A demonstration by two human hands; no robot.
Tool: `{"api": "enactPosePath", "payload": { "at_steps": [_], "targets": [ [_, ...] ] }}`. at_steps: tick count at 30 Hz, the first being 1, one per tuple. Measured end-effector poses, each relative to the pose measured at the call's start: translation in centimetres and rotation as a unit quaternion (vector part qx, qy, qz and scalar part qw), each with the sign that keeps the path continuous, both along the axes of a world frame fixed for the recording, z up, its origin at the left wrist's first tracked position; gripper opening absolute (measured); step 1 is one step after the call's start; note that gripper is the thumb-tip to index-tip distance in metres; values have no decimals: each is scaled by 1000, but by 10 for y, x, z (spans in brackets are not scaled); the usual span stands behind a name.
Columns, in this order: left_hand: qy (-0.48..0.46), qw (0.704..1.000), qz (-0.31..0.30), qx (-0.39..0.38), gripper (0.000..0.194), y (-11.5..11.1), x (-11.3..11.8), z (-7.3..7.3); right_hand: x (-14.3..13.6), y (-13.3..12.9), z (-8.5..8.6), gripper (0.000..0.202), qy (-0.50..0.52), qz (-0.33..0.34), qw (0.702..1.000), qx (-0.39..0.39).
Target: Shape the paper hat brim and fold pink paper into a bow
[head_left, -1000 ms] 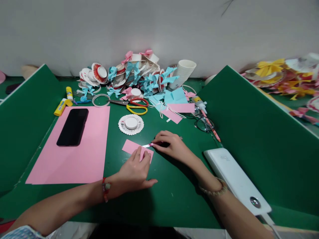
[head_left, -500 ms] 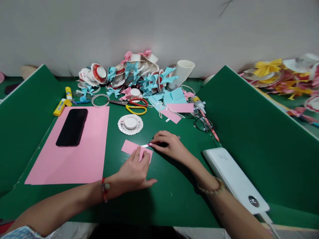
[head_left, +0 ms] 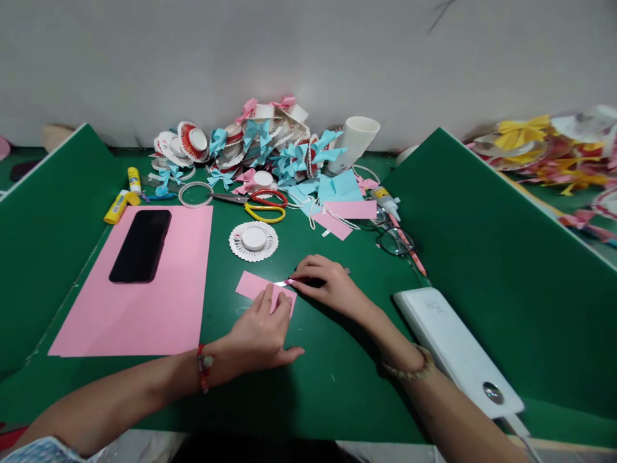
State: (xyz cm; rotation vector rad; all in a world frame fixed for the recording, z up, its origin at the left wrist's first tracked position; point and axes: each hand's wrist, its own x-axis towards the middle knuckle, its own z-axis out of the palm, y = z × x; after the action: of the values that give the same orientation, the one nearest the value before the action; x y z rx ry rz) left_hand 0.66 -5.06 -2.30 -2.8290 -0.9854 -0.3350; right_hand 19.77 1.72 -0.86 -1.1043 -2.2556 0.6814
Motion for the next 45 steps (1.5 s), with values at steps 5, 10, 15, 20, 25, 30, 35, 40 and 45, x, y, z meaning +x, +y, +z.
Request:
{"api": "enactPosePath", "payload": {
  "at_steps": [5, 10, 15, 20, 25, 30, 35, 40, 45],
  "targets": [
    [5, 1000, 3, -7, 73, 0, 0, 0, -2, -1, -3, 9, 0, 3, 1000, 14],
    [5, 1000, 4, 2, 74, 0, 0, -1, -3, 0, -2, 9, -5, 0, 1000, 15],
    [-2, 1000, 4, 7, 73, 0, 0, 0, -3, -1, -3, 10, -1, -2, 1000, 20],
    [12, 1000, 3, -9, 74, 0, 0, 0, -5, -2, -4, 11, -2, -3, 999, 35],
    [8, 1000, 4, -3, 73, 0, 0, 1, -8, -3, -5, 12, 2, -7, 999, 45],
    [0, 1000, 7, 28, 72, 0, 2, 2, -9, -3, -5, 12, 1, -8, 998, 57],
    [-9, 999, 9, 44, 71, 1, 2, 4, -8, -3, -4, 12, -3, -5, 999, 52],
    [-61, 997, 16, 36, 55, 12, -5, 13, -7, -3, -4, 13, -9, 0, 999, 48],
    [-63, 995, 51, 62, 33, 14, -9, 13, -7, -4, -4, 13, -17, -1, 999, 50]
  ]
}}
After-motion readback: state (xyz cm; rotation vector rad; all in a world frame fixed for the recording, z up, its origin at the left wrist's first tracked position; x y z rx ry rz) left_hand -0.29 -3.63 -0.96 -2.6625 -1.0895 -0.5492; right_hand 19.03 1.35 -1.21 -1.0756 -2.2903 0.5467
